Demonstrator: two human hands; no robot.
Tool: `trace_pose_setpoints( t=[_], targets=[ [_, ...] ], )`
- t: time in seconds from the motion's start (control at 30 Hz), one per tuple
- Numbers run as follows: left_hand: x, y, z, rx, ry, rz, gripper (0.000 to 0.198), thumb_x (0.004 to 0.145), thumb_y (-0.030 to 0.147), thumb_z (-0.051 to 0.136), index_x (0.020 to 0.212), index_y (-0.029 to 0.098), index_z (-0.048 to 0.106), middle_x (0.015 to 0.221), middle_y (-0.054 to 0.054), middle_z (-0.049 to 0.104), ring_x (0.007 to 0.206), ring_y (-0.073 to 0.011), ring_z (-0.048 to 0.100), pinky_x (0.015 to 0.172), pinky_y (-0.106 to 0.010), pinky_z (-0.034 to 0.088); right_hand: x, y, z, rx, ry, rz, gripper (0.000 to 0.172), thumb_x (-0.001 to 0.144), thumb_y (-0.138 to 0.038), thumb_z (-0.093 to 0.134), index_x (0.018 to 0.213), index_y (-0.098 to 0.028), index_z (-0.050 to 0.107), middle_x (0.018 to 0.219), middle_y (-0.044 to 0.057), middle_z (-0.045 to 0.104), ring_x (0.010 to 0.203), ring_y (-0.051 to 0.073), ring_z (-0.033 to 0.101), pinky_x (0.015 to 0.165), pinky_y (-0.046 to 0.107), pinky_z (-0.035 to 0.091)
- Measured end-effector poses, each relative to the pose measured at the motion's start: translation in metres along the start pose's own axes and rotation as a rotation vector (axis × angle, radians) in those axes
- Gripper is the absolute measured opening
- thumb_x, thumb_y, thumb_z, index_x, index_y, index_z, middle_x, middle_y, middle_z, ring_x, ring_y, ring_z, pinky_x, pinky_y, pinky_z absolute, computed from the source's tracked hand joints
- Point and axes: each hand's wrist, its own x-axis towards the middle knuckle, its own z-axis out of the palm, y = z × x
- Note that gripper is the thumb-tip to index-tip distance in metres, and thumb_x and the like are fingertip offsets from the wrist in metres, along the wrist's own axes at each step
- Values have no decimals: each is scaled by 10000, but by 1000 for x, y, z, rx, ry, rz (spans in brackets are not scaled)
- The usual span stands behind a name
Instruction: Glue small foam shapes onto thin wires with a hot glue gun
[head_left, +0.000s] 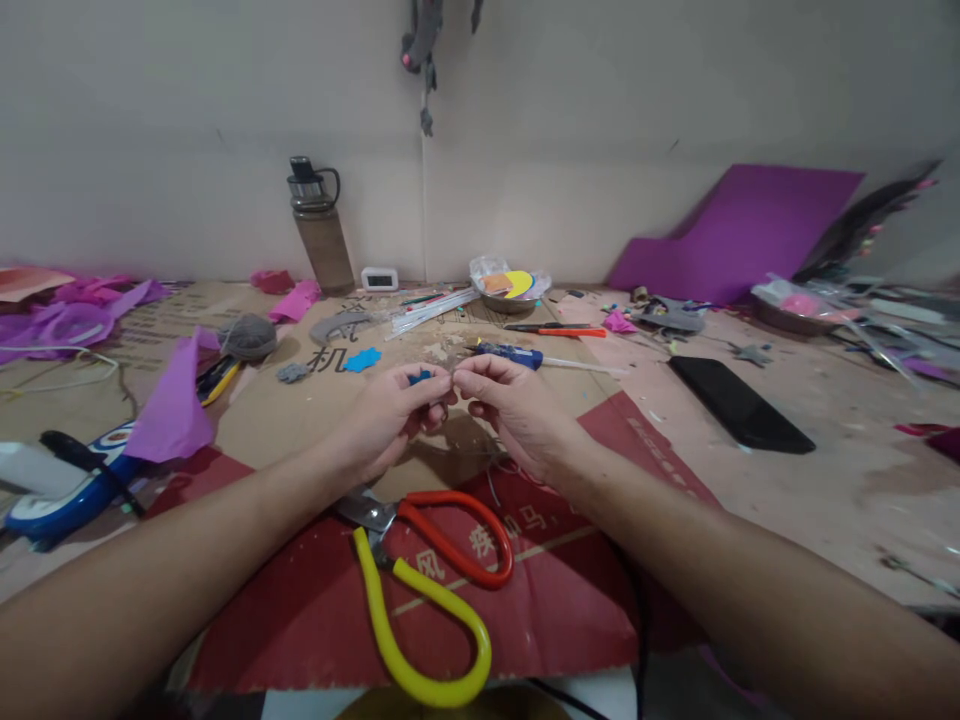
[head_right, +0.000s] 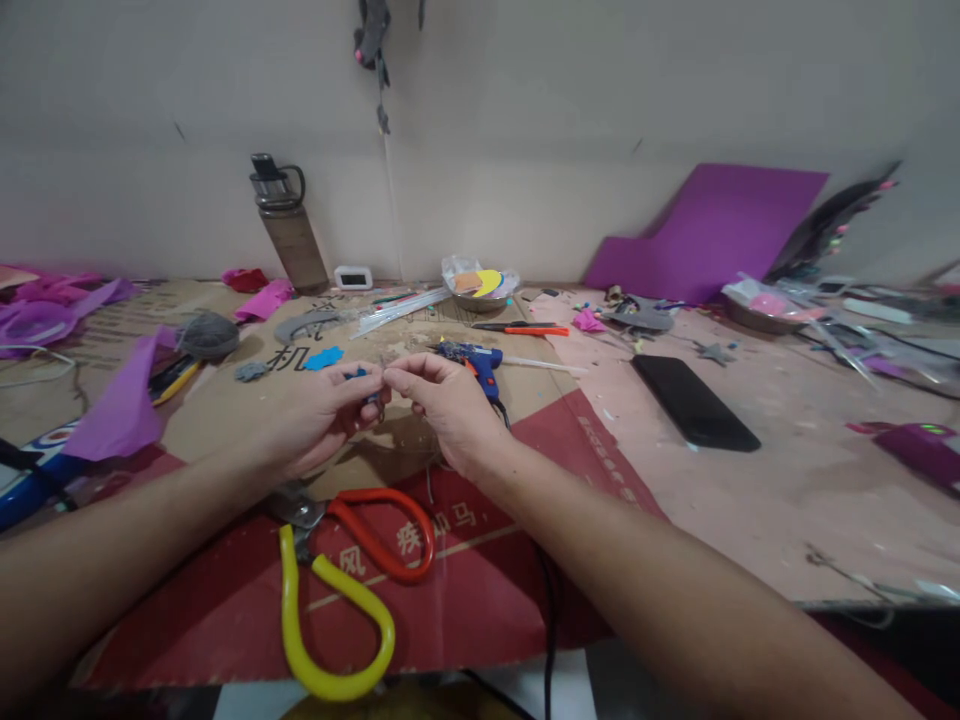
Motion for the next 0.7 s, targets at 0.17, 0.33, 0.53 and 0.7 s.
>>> trace_pose_setpoints(
  t=[0.17, 0.33, 0.53, 0.7],
  targets=[
    [2, 0, -5, -7, 38, -10, 141, 717, 117, 670, 855, 122, 642, 706, -3, 612, 539, -59, 516, 506, -180, 403, 0, -1, -3, -113, 53, -10, 230, 711, -371, 740, 733, -188, 603, 667, -46, 530, 603, 83, 407, 568, 251, 280],
    [5, -2, -11, 35, 112, -6, 196, 763, 115, 666, 925, 157, 564, 811, -41, 686, 571, -78, 592, 461, -155, 396, 1, 0, -6, -112, 71, -2, 267, 698, -405, 726, 732, -192, 569, 664, -37, 569, 577, 79, 419, 526, 243, 267],
    [6, -2, -15, 78, 140, -53, 103, 796, 152, 664, 852, 128, 582, 831, -81, 697, 591, -90, 627, 450, -147, 419, -1, -3, -4, -38, 47, 20, 275, 719, -371, 703, 775, -201, 494, 822, -7, 687, 537, 51, 479, 491, 209, 282],
    [8, -1, -20, 67, 208, -27, 81, 779, 160, 674, 776, 117, 605, 823, -72, 686, 535, -55, 563, 411, -133, 375, 1, -4, -7, -111, 69, 22, 220, 751, -358, 661, 784, -211, 502, 724, -48, 645, 428, 38, 436, 417, 201, 240]
  ],
)
